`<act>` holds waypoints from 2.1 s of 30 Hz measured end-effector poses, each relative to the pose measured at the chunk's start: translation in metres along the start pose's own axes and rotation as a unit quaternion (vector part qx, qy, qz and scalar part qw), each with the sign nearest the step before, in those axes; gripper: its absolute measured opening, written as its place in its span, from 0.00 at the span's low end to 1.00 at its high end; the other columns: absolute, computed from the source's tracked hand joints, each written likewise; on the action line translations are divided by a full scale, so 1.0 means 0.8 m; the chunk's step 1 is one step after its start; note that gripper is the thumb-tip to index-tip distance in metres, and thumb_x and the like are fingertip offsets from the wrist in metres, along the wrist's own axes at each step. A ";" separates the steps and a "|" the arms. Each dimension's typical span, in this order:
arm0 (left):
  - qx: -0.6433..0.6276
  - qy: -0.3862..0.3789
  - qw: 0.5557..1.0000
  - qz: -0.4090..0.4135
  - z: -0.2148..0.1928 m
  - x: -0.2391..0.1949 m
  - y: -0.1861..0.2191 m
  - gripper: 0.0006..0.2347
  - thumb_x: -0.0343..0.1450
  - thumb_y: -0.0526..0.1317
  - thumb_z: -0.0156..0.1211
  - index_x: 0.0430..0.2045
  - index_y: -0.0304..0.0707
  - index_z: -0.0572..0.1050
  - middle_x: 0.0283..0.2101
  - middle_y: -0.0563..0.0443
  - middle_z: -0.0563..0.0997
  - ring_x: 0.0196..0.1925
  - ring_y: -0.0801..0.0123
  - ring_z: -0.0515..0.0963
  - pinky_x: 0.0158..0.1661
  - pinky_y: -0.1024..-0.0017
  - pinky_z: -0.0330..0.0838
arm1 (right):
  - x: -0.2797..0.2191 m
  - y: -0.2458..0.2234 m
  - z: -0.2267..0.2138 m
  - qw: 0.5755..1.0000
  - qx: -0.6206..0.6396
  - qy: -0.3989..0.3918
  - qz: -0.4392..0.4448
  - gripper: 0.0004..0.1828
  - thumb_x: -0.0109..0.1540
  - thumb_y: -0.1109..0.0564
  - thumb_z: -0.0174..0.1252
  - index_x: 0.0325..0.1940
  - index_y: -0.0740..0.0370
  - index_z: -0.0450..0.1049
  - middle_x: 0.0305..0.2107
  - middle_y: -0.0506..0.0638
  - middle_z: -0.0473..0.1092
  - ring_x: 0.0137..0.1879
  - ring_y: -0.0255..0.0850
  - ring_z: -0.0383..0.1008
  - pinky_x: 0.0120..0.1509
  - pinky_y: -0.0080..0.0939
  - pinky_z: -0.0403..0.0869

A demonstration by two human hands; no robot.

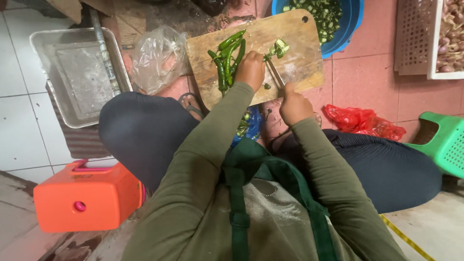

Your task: The person is chopping green chilies on a wooden cutting board using a knife.

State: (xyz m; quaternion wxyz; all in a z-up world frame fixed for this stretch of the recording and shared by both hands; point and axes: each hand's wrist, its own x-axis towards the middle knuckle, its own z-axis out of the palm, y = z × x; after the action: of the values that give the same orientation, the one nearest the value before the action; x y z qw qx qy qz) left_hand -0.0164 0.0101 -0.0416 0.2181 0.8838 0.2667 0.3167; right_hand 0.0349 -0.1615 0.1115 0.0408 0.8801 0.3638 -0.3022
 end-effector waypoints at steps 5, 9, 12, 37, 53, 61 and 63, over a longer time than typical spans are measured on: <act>-0.021 -0.020 1.000 -0.001 0.038 0.002 -0.025 0.06 0.58 0.34 0.67 0.19 0.41 0.75 0.28 0.49 0.75 0.33 0.50 0.80 0.37 0.61 0.78 | 0.015 -0.028 -0.020 0.999 0.027 -0.015 0.009 0.13 0.65 0.56 0.38 0.54 0.56 0.56 0.45 0.73 0.74 0.55 0.74 0.75 0.61 0.68 0.73; -0.073 0.000 0.997 -0.031 -0.011 0.018 0.005 0.05 0.61 0.26 0.51 0.18 0.31 0.76 0.29 0.39 0.78 0.33 0.47 0.77 0.40 0.59 0.75 | 0.027 -0.013 0.004 0.991 0.060 0.106 -0.048 0.11 0.67 0.55 0.44 0.50 0.62 0.58 0.35 0.73 0.75 0.42 0.74 0.75 0.46 0.69 0.71; -0.054 -0.017 0.998 -0.019 -0.004 0.020 -0.005 0.02 0.60 0.28 0.61 0.21 0.32 0.77 0.30 0.41 0.79 0.36 0.48 0.79 0.43 0.59 0.75 | 0.013 -0.024 -0.017 0.994 0.063 0.081 -0.043 0.11 0.66 0.55 0.44 0.50 0.61 0.58 0.38 0.71 0.74 0.45 0.72 0.75 0.48 0.67 0.71; -0.039 0.002 0.999 0.021 0.026 0.003 -0.021 0.04 0.61 0.34 0.61 0.21 0.49 0.76 0.26 0.55 0.75 0.32 0.57 0.81 0.38 0.66 0.78 | -0.005 -0.011 -0.010 1.000 0.028 -0.003 0.003 0.12 0.66 0.54 0.44 0.52 0.56 0.60 0.43 0.72 0.75 0.56 0.72 0.75 0.62 0.68 0.73; -0.032 0.088 0.995 -0.028 -0.003 0.040 0.001 0.06 0.66 0.37 0.60 0.34 0.46 0.81 0.40 0.49 0.81 0.45 0.52 0.83 0.46 0.60 0.79 | 0.014 0.031 -0.029 0.998 0.047 0.029 -0.005 0.16 0.72 0.42 0.40 0.55 0.53 0.64 0.47 0.70 0.75 0.59 0.71 0.73 0.65 0.69 0.70; -0.005 0.080 0.956 -0.281 -0.136 0.102 -0.006 0.10 0.69 0.34 0.55 0.39 0.50 0.81 0.48 0.54 0.84 0.47 0.61 0.80 0.49 0.62 0.77 | 0.092 0.069 0.003 0.987 -0.032 0.156 -0.030 0.16 0.69 0.45 0.44 0.53 0.56 0.69 0.39 0.67 0.76 0.40 0.70 0.76 0.39 0.68 0.71; -0.001 0.110 0.950 -0.291 -0.146 0.103 -0.013 0.10 0.68 0.35 0.56 0.37 0.51 0.82 0.46 0.57 0.85 0.46 0.60 0.81 0.48 0.63 0.76 | 0.124 0.099 -0.007 0.981 -0.028 0.190 -0.015 0.17 0.68 0.48 0.45 0.55 0.57 0.70 0.40 0.69 0.75 0.40 0.70 0.76 0.39 0.67 0.72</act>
State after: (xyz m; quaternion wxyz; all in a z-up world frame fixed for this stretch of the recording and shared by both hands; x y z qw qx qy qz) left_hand -0.0450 0.0939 0.0714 0.2707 0.7271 0.5347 0.3350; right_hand 0.1453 -0.1570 0.0484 -0.0086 0.9145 0.3865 -0.1197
